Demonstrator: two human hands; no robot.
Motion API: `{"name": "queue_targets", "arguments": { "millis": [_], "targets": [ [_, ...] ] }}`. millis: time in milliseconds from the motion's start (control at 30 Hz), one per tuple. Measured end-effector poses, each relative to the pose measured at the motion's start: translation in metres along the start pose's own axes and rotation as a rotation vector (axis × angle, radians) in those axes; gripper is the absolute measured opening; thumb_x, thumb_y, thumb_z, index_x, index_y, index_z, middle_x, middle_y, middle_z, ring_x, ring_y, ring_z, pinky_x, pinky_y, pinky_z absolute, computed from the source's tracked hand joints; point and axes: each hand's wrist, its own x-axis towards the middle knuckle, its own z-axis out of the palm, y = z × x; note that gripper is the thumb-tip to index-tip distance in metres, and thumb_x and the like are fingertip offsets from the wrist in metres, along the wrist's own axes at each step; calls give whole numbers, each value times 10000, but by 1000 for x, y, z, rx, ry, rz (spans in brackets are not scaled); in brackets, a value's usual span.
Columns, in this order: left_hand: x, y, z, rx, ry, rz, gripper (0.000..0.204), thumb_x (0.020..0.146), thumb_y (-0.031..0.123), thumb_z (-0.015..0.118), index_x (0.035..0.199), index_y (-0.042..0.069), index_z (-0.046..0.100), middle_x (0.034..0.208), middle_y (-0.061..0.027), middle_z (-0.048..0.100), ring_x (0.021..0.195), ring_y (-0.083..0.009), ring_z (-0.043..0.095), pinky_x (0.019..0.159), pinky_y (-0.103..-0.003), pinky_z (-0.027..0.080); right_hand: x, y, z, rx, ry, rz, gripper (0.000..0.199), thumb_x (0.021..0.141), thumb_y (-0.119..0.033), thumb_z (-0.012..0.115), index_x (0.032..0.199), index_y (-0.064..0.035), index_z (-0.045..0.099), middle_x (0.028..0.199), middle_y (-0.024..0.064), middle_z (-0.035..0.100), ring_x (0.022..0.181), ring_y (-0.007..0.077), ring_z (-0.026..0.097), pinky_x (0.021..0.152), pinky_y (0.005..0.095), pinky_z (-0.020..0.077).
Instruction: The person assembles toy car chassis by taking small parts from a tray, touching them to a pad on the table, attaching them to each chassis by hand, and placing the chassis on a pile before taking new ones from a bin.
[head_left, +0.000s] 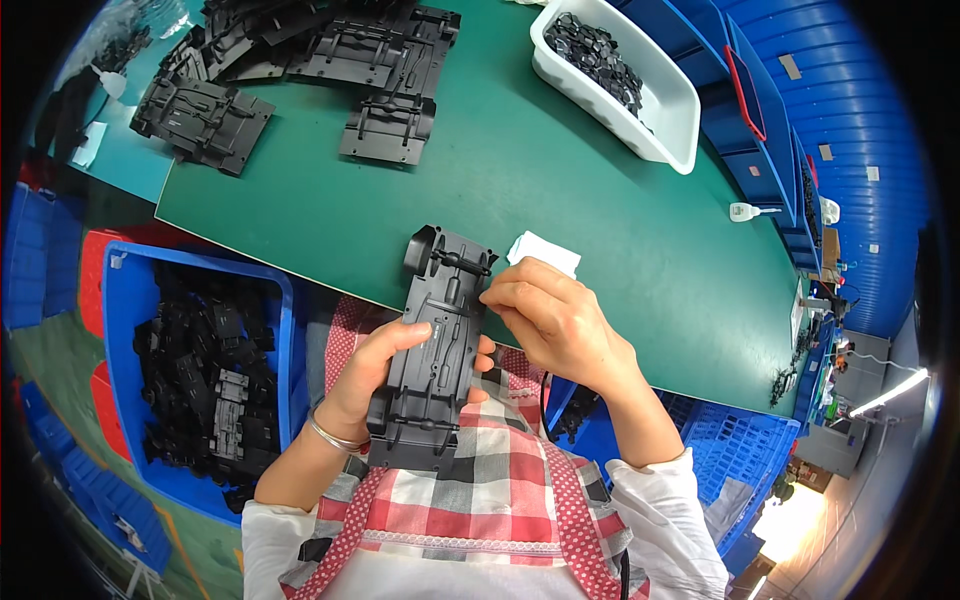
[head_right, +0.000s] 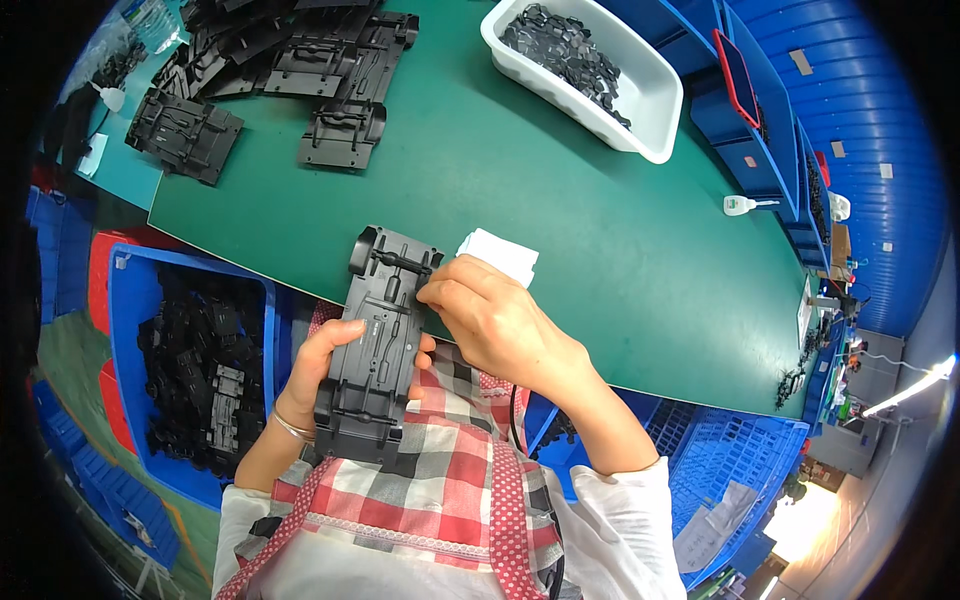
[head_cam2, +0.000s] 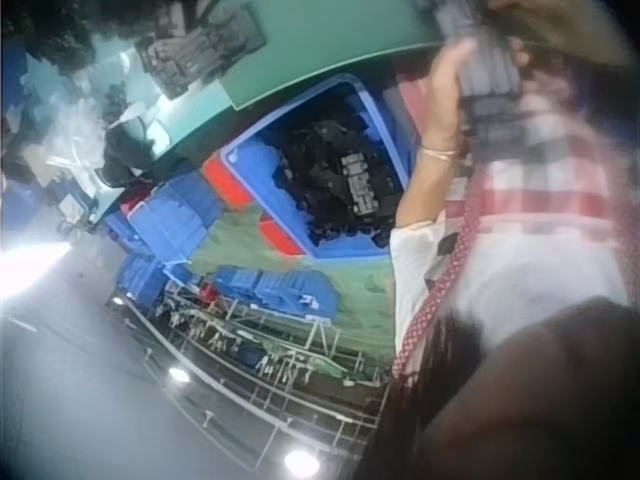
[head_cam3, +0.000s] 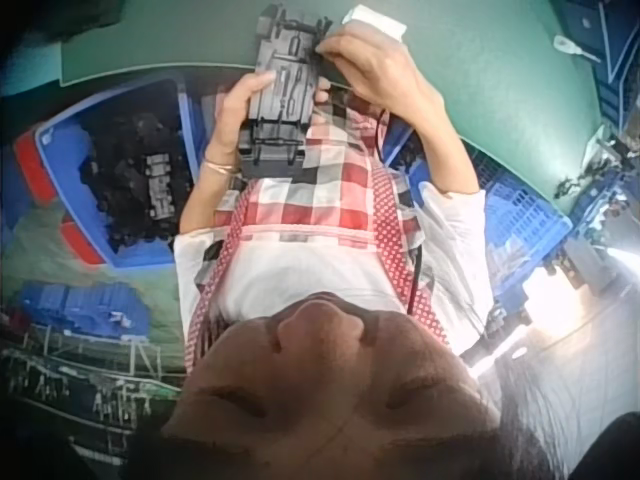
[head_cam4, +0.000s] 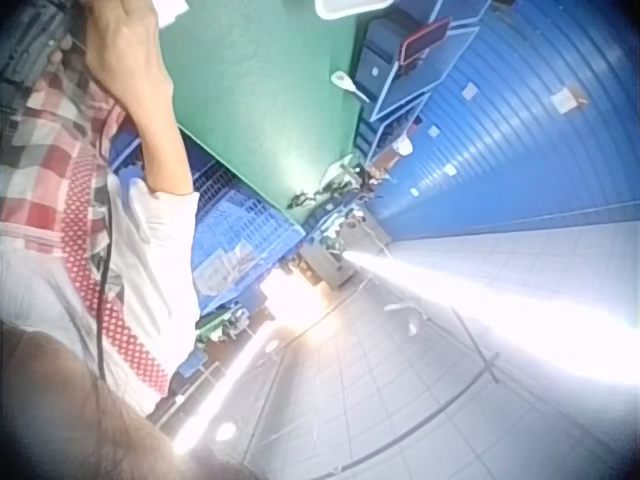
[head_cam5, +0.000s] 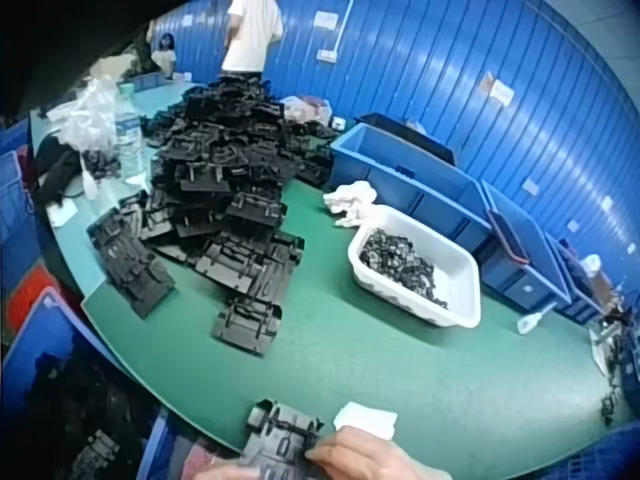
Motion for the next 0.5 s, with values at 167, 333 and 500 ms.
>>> {"name": "queue_targets", "arguments": {
  "millis": [167,333,500],
  "targets": [
    [-1,0,6,1,25,-3,517,930,286,431,1259,-110,481,1170,-226,615,916,-354,686,812,-390,582,-4,0,0,21,8,57,221,735,78,672,938,-7,650,888,101,625,775,249,640,650,332,524],
    [1,-4,-7,-40,-20,10,516,934,284,433,1254,-117,488,1180,-231,609,959,-356,676,826,-405,582,11,23,-32,47,135,118,222,779,-17,721,994,-17,662,926,61,618,714,149,589,641,272,484],
    [-3,-2,-5,1,-41,-7,521,935,289,430,1258,-117,486,1176,-232,611,966,-358,674,830,-410,582,63,138,-125,-388,608,347,161,874,-111,657,984,0,697,795,91,700,680,119,622,638,257,480]
  ]
}}
